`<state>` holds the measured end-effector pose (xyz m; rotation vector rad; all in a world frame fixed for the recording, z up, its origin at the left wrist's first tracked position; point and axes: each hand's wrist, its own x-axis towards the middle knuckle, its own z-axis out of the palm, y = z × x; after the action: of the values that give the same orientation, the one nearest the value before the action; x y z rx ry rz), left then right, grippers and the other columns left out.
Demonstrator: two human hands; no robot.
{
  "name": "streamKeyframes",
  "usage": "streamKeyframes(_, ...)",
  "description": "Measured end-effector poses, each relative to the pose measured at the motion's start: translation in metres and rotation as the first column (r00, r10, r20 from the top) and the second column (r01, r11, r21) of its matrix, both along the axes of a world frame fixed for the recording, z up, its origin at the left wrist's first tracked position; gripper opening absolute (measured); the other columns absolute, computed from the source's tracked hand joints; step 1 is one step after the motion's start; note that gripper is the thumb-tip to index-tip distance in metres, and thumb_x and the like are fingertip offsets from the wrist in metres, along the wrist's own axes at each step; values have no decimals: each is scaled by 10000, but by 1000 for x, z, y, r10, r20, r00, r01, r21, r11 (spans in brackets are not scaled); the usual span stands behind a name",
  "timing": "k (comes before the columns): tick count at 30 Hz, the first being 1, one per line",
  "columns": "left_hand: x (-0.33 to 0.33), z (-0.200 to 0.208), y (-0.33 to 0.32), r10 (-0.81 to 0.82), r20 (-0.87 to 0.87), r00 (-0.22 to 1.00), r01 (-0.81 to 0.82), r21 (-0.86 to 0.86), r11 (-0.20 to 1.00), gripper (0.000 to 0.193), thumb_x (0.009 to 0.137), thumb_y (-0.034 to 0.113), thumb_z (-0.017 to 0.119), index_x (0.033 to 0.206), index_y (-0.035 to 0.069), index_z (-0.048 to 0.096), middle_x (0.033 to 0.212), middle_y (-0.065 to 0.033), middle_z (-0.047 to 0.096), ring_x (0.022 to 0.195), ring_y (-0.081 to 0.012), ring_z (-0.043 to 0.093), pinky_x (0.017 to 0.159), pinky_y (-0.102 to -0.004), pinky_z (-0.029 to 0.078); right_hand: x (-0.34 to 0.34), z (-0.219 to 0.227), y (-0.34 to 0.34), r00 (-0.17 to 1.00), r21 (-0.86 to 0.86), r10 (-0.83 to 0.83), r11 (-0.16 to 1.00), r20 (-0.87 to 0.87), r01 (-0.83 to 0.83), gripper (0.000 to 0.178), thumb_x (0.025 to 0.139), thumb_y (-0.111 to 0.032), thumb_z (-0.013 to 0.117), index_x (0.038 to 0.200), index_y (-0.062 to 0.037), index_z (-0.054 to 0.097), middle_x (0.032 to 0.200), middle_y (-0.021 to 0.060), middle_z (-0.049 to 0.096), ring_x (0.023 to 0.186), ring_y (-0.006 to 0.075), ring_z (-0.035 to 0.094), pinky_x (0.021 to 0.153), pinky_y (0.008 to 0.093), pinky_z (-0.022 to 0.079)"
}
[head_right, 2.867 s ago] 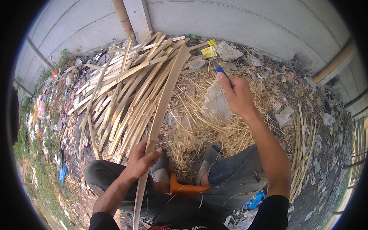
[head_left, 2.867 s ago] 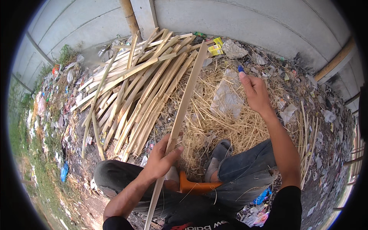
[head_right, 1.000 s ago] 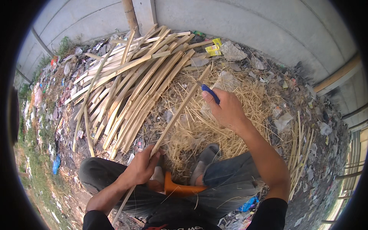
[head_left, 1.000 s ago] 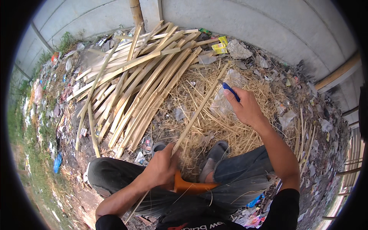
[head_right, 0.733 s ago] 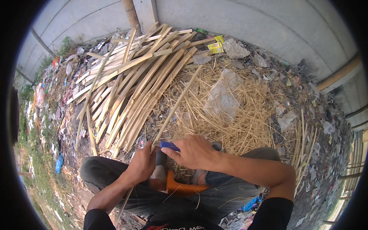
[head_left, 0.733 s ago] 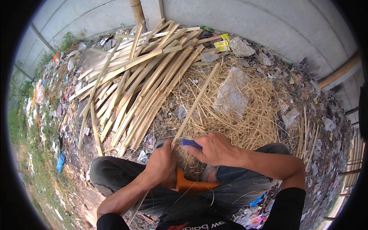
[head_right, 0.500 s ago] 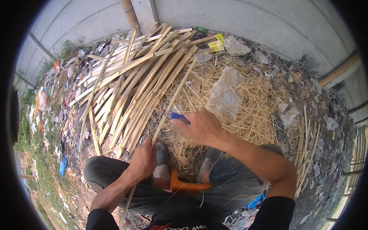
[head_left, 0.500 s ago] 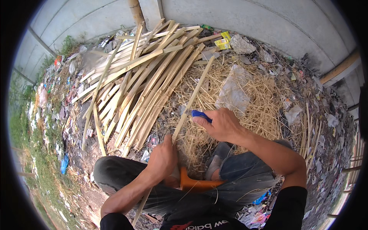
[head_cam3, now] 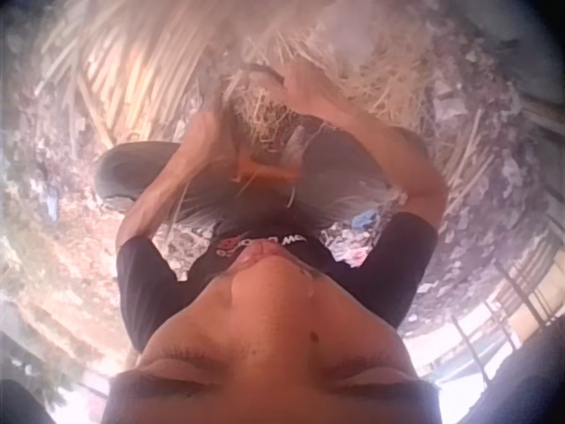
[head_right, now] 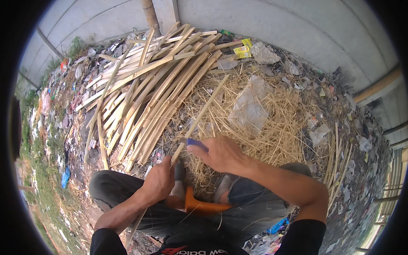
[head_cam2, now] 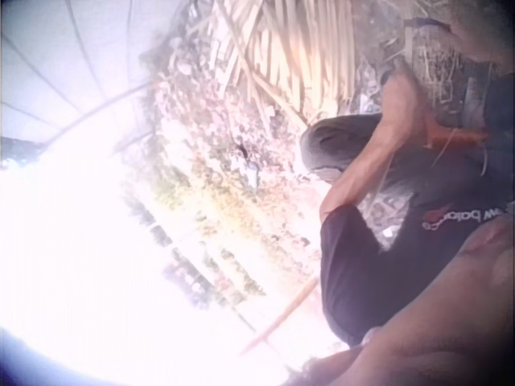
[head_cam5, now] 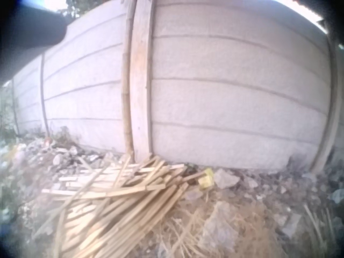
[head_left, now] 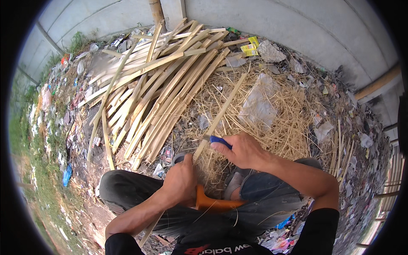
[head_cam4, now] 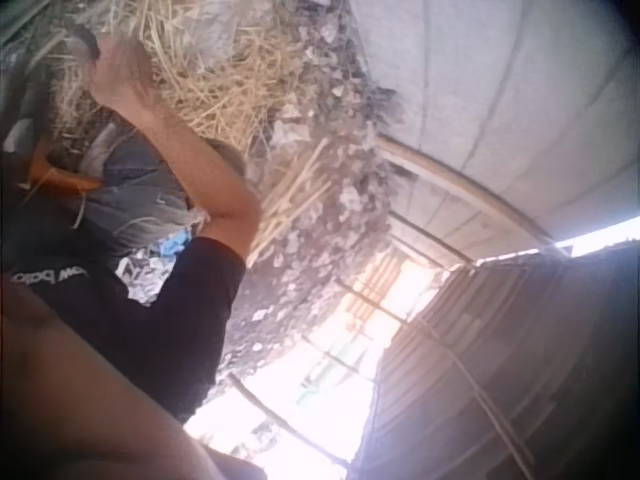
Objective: The person sits on a bed of straw and uses a knife to shave thin strips off a long bamboo pole. They hold the pole with their left hand and scrape the blade along its length with their right hand, creating a pile of bamboo shavings.
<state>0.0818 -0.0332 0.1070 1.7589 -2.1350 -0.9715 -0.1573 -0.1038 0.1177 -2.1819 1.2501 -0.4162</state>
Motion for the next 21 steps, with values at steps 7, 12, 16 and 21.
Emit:
streamKeyframes(7,-3,15,8,-105,-227,968,116,39,992,290,935,56,590,1159,-85,472,700,-319,616,706,-513,646,627,-599,471,-169,-15,-144,664,-56,-747,663,0,746,770,1034,-643,436,666,15,595,589,118,536,558,279,515,580,422,417)
streamKeyframes(12,0,31,-6,-6,-326,945,90,242,966,247,1046,183,544,1137,-47,545,684,-207,634,659,-381,657,611,-464,490,-158,10,-119,652,76,-676,712,342,698,565,1053,-519,535,758,-39,583,614,-10,485,588,126,464,573,323,377)
streamKeyframes(16,6,31,-11,30,-382,923,100,316,944,334,1098,280,471,1062,-21,613,677,-86,645,632,-183,646,598,-377,494,-90,30,-74,872,-79,-423,888,248,453,486,1053,-465,559,857,-25,626,588,27,506,526,155,457,516,345,367)
streamKeyframes(21,5,35,-23,80,-428,900,86,355,931,373,1097,295,465,956,-17,613,681,-63,625,643,-163,614,611,-351,483,-5,17,6,998,46,58,997,-22,-57,595,1048,-524,491,836,7,655,561,197,595,553,423,639,534,499,503)
